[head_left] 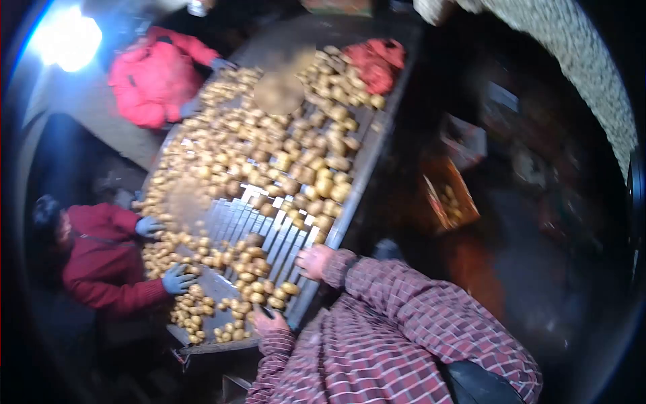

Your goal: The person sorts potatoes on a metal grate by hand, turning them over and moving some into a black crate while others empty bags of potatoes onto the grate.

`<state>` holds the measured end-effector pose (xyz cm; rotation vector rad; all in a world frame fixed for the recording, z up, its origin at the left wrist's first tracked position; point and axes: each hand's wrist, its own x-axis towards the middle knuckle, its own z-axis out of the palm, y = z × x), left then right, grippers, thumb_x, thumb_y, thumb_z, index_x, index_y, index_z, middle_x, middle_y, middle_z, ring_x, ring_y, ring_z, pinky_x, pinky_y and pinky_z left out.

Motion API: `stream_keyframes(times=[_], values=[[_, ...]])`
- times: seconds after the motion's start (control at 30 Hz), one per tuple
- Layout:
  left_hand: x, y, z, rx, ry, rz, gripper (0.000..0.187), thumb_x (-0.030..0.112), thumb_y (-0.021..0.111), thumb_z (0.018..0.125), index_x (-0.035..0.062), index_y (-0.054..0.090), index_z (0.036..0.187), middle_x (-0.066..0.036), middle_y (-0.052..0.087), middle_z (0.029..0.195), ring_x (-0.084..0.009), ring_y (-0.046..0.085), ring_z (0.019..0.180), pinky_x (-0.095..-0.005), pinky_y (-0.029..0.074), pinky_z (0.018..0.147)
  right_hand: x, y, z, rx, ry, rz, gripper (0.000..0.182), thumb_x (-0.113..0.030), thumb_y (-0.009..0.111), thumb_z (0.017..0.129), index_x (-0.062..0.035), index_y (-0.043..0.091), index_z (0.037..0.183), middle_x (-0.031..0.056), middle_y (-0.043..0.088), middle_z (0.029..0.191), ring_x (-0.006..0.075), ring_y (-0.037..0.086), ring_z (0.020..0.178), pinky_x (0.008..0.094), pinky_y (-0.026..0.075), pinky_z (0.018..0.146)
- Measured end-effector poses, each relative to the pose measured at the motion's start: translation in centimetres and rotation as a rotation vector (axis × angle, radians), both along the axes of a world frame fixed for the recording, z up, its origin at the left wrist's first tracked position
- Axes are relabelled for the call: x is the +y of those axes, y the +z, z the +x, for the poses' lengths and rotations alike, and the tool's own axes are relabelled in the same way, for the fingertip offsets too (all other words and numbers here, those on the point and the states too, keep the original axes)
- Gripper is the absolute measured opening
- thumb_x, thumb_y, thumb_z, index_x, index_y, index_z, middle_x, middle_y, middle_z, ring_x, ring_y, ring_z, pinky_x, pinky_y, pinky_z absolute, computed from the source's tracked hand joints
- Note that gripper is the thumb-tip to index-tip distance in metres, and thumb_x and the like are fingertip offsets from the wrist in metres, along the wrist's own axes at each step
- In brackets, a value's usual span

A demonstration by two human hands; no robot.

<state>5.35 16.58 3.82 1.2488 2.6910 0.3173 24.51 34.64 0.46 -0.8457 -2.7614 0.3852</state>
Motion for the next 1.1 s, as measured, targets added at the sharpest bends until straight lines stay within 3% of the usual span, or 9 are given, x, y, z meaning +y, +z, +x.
stream_keyframes(times=[0.07,0.13,0.2,0.4,0.6,0.73,0.83,0.93,1.1], values=[[0.4,1.8,0.3,-0.07,0.074,-0.054,0.063,0.024,0.064,0.079,0.0042,0.046,0.137,-0.023,0.056,0.124,-0.0386,0.052,0.115,-0.0505,0.039,0.099,-0.8,1.1,1.3,0.204,0.007,0.162,0.035,-0.035,0.062,0.081,-0.0069,0.061,0.102,0.0071,0.06,0.099,0.0235,0.06,0.088,0.0381,0.05,0.074],[0.1,1.2,-1.0,-0.165,0.046,-0.034,0.063,0.031,0.067,0.077,0.0068,0.049,0.133,-0.018,0.056,0.127,-0.0336,0.051,0.121,-0.0495,0.038,0.102,-0.7,4.0,0.9,-0.063,-0.006,-0.058,0.034,-0.034,0.06,0.082,-0.0075,0.063,0.103,0.0085,0.061,0.104,0.024,0.063,0.091,0.0384,0.051,0.077],[-0.5,-3.2,-1.7,0.017,0.032,-0.011,0.064,0.037,0.066,0.077,0.0114,0.049,0.134,-0.011,0.055,0.13,-0.0269,0.048,0.125,-0.0514,0.028,0.108,-0.2,3.9,-0.2,-0.223,-0.053,-0.141,0.032,-0.038,0.058,0.086,-0.01,0.067,0.096,0.0096,0.063,0.103,0.0262,0.064,0.094,0.0404,0.051,0.082],[-1.0,-2.1,-1.1,-0.064,0.073,0.066,0.053,0.036,0.063,0.081,0.016,0.053,0.129,-0.007,0.056,0.126,-0.0219,0.048,0.123,-0.0476,0.023,0.11,0.9,3.5,-0.5,-0.339,0.023,-0.214,0.033,-0.039,0.054,0.088,-0.0145,0.069,0.103,0.0095,0.064,0.11,0.0271,0.059,0.108,0.0407,0.048,0.092],[-1.2,-3.5,-1.0,-0.037,0.083,0.155,0.038,0.033,0.061,0.081,0.015,0.062,0.114,-0.007,0.062,0.111,-0.0251,0.057,0.108,-0.0479,0.037,0.098,1.3,2.9,-0.5,-0.396,0.032,-0.163,0.032,-0.039,0.051,0.089,-0.0137,0.07,0.097,0.0125,0.064,0.106,0.0305,0.062,0.099,0.0427,0.049,0.089],[-1.6,-2.7,-1.4,-0.127,0.06,0.08,0.04,0.032,0.064,0.078,0.0165,0.063,0.115,-0.009,0.06,0.117,-0.0248,0.053,0.116,-0.0464,0.035,0.102,2.4,4.4,-0.3,-0.175,0.13,-0.286,0.033,-0.036,0.059,0.084,-0.0103,0.065,0.105,0.0153,0.065,0.108,0.033,0.06,0.104,0.0422,0.047,0.093],[-2.7,-4.2,-1.9,-0.206,0.088,0.216,0.045,0.031,0.067,0.076,0.0178,0.061,0.118,-0.01,0.055,0.126,-0.0271,0.047,0.122,-0.0487,0.031,0.106,8.2,4.5,1.4,0.056,0.015,-0.093,0.042,-0.026,0.068,0.075,-0.0064,0.062,0.111,0.0155,0.063,0.11,0.033,0.059,0.104,0.043,0.045,0.096],[-3.8,-1.5,-2.9,0.154,0.154,0.16,0.051,0.032,0.069,0.074,0.0189,0.059,0.122,-0.011,0.05,0.133,-0.0309,0.042,0.126,-0.0531,0.025,0.109,14.2,6.3,4.8,0.182,-0.268,0.078,0.048,-0.026,0.068,0.075,-0.0041,0.06,0.117,0.0206,0.055,0.124,0.0375,0.049,0.117,0.0468,0.037,0.104],[-3.3,-1.3,-4.6,0.081,0.279,0.19,0.068,0.035,0.076,0.068,0.0124,0.055,0.128,-0.015,0.045,0.133,-0.034,0.038,0.127,-0.0541,0.021,0.111,16.8,4.5,9.2,-0.095,-0.353,0.095,0.074,-0.032,0.069,0.074,0.0011,0.044,0.135,0.0247,0.04,0.139,0.0414,0.036,0.13,0.0495,0.029,0.11]])
